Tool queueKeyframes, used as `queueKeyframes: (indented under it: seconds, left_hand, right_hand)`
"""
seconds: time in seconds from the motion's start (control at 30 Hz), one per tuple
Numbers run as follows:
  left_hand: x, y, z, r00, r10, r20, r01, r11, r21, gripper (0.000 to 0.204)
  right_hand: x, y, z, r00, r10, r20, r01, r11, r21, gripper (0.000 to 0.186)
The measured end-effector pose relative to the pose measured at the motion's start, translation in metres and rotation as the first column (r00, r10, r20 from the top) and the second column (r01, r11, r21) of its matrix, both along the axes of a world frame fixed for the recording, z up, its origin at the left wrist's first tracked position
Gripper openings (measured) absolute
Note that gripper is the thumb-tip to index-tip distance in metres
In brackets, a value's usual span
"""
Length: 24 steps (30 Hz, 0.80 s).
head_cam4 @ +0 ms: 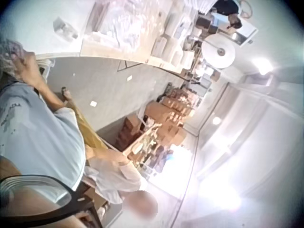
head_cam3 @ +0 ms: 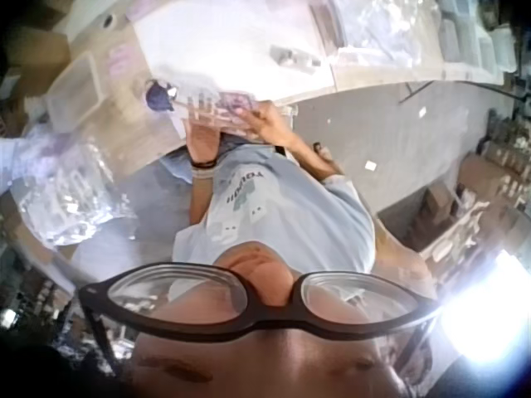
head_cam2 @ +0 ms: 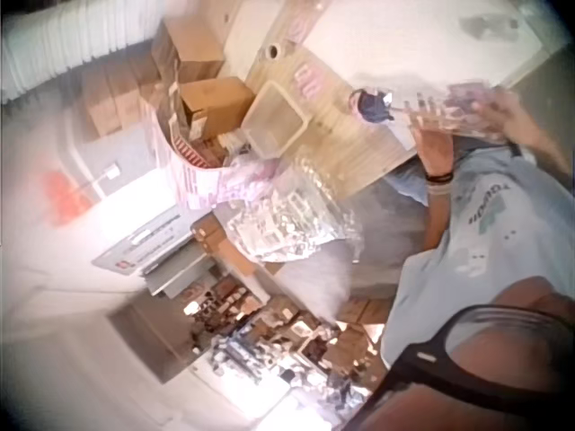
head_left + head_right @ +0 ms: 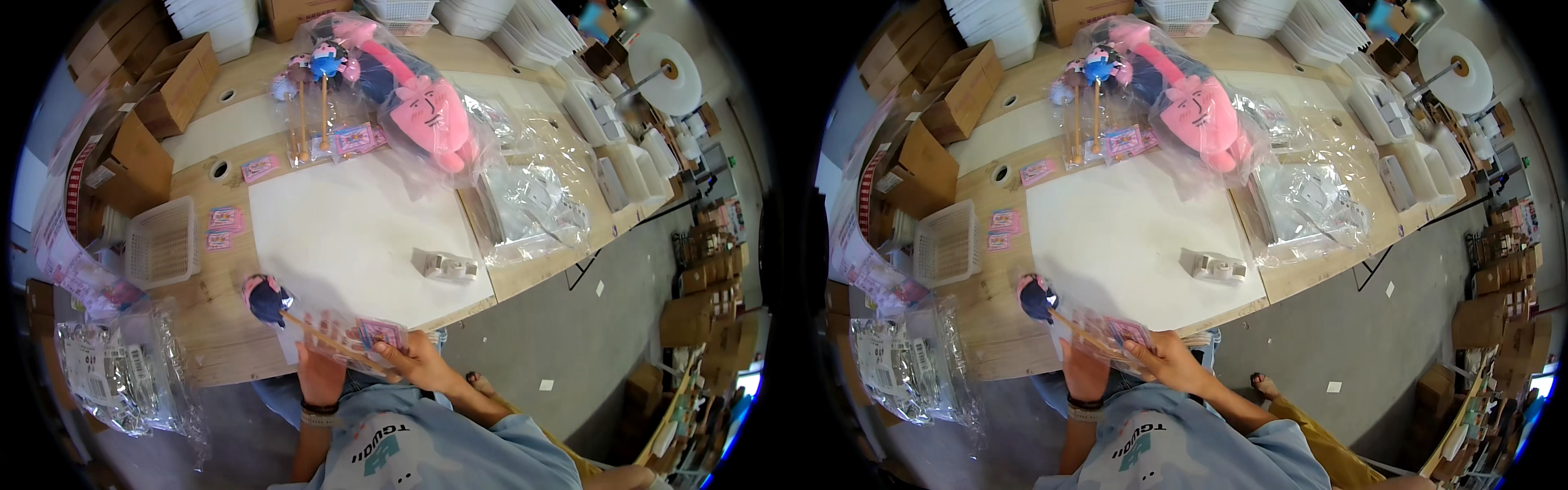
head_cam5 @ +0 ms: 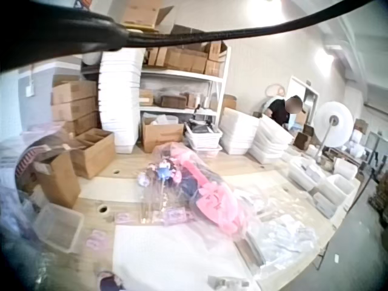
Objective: The person packs small plush toys attached to wooden sticks into clear plastic bags. They place a small pink card inside each bag, seal the opening with a tape dispenser, and then affix a white shipping label to the outside of the package. The finished items are stacked on the table.
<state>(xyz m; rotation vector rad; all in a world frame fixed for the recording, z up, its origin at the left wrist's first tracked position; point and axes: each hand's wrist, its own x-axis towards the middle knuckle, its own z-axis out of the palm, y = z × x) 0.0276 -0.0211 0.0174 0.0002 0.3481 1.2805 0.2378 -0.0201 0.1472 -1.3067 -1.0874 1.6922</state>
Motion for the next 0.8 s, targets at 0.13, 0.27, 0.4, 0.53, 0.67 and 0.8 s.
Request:
queueKeyframes:
  seconds: [0.13,0.27,0.4,0.53,0.67,0.8]
  left_hand:
    - [-0.005,0.039,0.009,0.863,-0.042,-0.503,0.033,0.999,-0.026,0.068]
    - [-0.004,0.072,0.014,0.716,-0.109,-0.689,0.071,0.994,-0.084,0.064]
    - [-0.004,0.091,0.013,0.666,-0.171,-0.726,0.140,0.985,-0.103,0.063]
    - [0.005,0.103,-0.011,0.612,-0.190,-0.767,0.193,0.977,-0.088,0.066]
    - [0.013,0.098,-0.046,0.571,-0.069,-0.818,0.108,0.994,-0.008,0.074]
    - [0.004,0.080,-0.068,-0.034,0.144,-0.989,0.194,0.972,0.135,0.082]
  right_hand:
    - [0.005,-0.011,-0.052,0.993,0.035,-0.117,-0.027,0.997,0.071,0.037]
    - [0.064,0.005,-0.040,0.991,-0.070,-0.113,0.083,0.990,0.114,0.052]
    - [0.166,0.039,-0.030,0.532,-0.556,0.639,0.057,0.776,0.628,0.046]
    - [0.270,0.070,-0.038,-0.041,-0.714,0.699,-0.165,0.694,0.700,0.047]
    - [0.315,0.085,-0.069,-0.175,-0.615,0.769,-0.157,0.788,0.595,0.039]
    - [0.342,0.092,-0.097,-0.212,-0.596,0.775,-0.198,0.803,0.563,0.016]
